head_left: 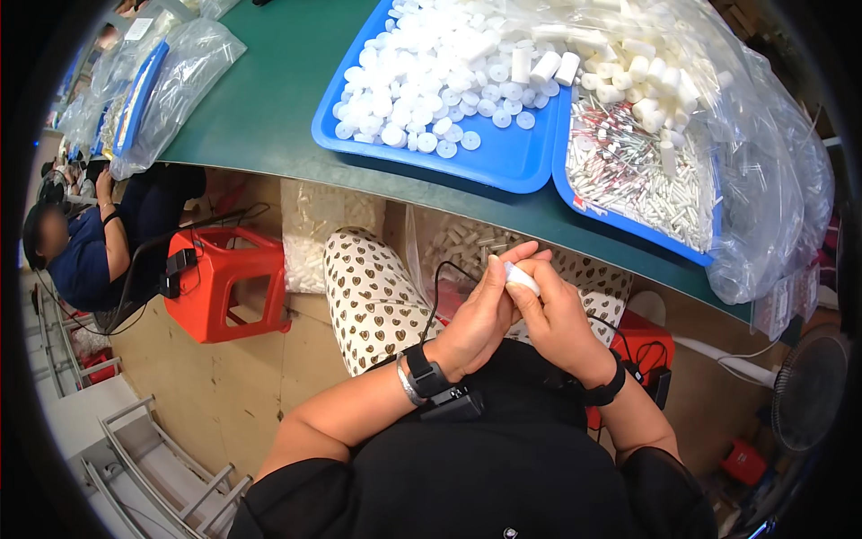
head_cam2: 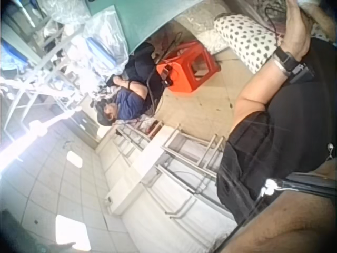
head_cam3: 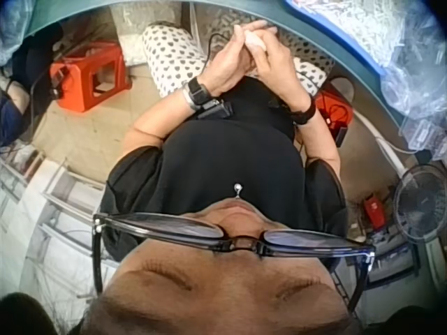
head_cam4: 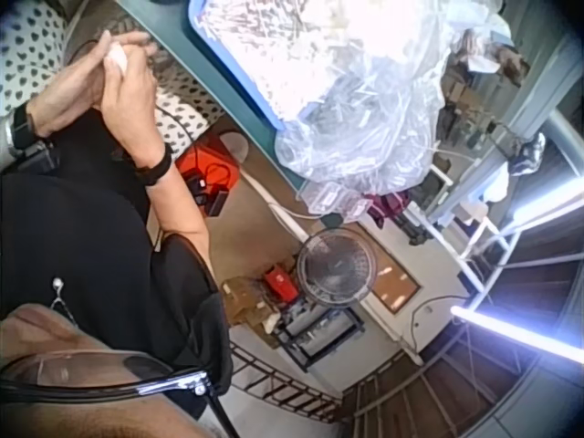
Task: The person sits at a green table and repeatedly picks up small white plastic caps and thin metal rods. They insert the rods into the caps and place the assembled units into a blue tray. The process is repetitive and involves handling small parts by hand.
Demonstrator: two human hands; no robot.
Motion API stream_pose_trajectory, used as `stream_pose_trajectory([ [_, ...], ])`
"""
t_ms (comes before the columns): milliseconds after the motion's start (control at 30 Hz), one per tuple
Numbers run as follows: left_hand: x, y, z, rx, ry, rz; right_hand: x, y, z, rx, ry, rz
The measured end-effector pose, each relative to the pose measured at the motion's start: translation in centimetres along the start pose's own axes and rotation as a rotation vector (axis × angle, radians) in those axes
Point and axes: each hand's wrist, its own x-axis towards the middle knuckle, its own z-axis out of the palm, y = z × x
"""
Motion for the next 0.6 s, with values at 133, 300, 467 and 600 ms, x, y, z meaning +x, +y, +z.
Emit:
stream_pose_trajectory([
  [133,-0.3,-0.2,0.0,0.115,0.023,0.016,0.0,1.0,0.5,0.268,-0.041,0.073],
  [300,-0.4,1.4,-0.3,0.04,0.016,-0.04,0.6,1.6,-1.0,0.93,-0.292,0.518],
  [467,-0.4,2.4,-0.2,-0.002,0.008,-0.096,0.5,2.1,-1.0,1.081,-0.37,0.544],
  [600,-0.1,0.5,-0.9,0.106,0.064,-0.025,0.2,3.1,0.0,0.842,-0.311,0.443],
])
